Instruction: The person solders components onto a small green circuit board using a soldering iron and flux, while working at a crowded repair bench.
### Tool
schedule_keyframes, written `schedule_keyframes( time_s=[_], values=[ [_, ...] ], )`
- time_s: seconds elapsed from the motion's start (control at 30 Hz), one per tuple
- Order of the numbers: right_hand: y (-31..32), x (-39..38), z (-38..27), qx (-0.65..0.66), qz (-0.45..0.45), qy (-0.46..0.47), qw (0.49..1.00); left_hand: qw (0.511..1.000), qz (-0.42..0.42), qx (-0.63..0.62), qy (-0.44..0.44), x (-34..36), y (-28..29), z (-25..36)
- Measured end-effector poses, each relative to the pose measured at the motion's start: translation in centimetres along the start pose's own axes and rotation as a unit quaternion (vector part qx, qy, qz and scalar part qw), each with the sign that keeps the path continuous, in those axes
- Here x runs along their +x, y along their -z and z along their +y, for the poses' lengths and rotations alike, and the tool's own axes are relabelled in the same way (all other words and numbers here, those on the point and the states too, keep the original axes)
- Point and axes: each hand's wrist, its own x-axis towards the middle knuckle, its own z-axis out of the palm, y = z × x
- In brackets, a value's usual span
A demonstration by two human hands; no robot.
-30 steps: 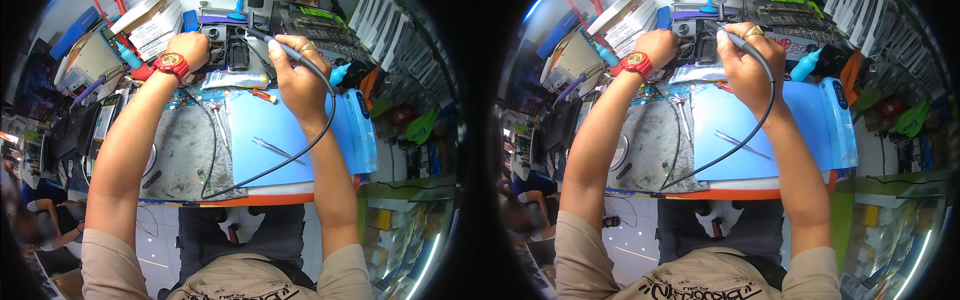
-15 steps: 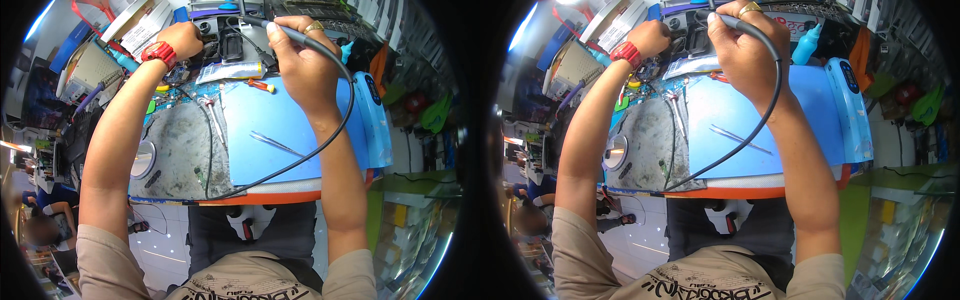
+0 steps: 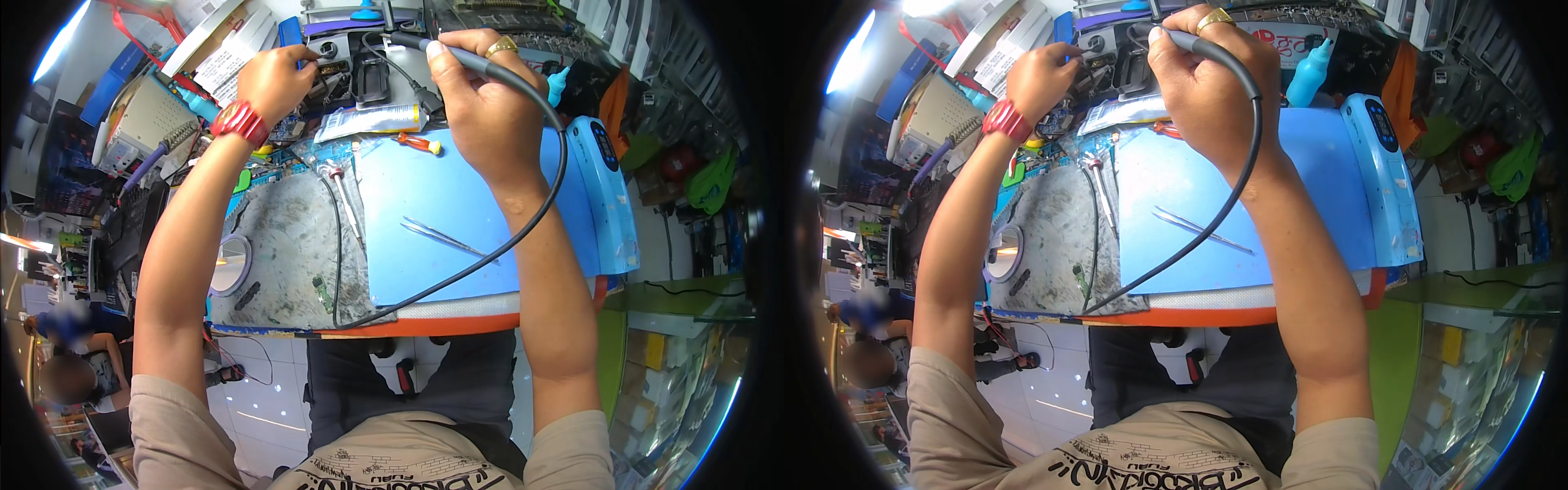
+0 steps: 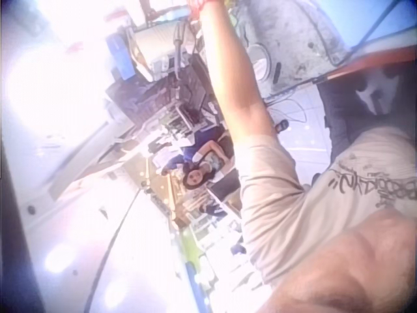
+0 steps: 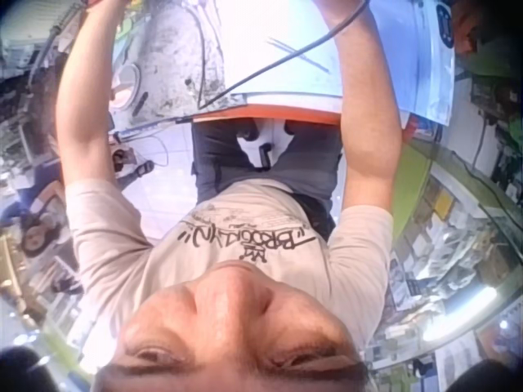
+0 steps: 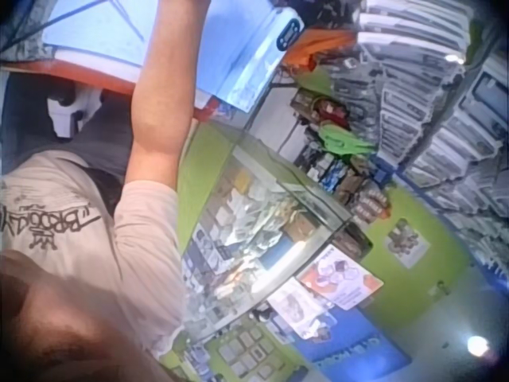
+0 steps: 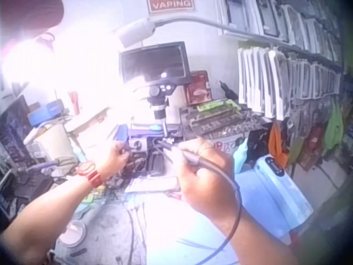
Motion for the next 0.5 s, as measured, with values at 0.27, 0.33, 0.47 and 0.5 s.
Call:
schedule_keyframes(
  time_s=[0.27,0.33,0.47,0.5],
  values=[
    [-0.6,0.2,0.1,0.036,0.034,0.032,0.998,0.889,0.087,-0.437,0.107,-10.0,3.2,-1.0],
    [-0.3,-0.1,0.2,0.033,0.015,-0.013,0.999,0.688,0.004,-0.657,0.306,-11.6,5.9,0.0],
    [-0.4,-0.2,0.3,0.055,0.018,-0.027,0.998,0.435,-0.066,-0.808,0.391,-13.6,7.3,-1.9],
    [-0.4,-0.2,0.3,0.050,0.014,-0.035,0.998,0.430,-0.056,-0.805,0.404,-13.9,7.4,-2.0]
  ],
)
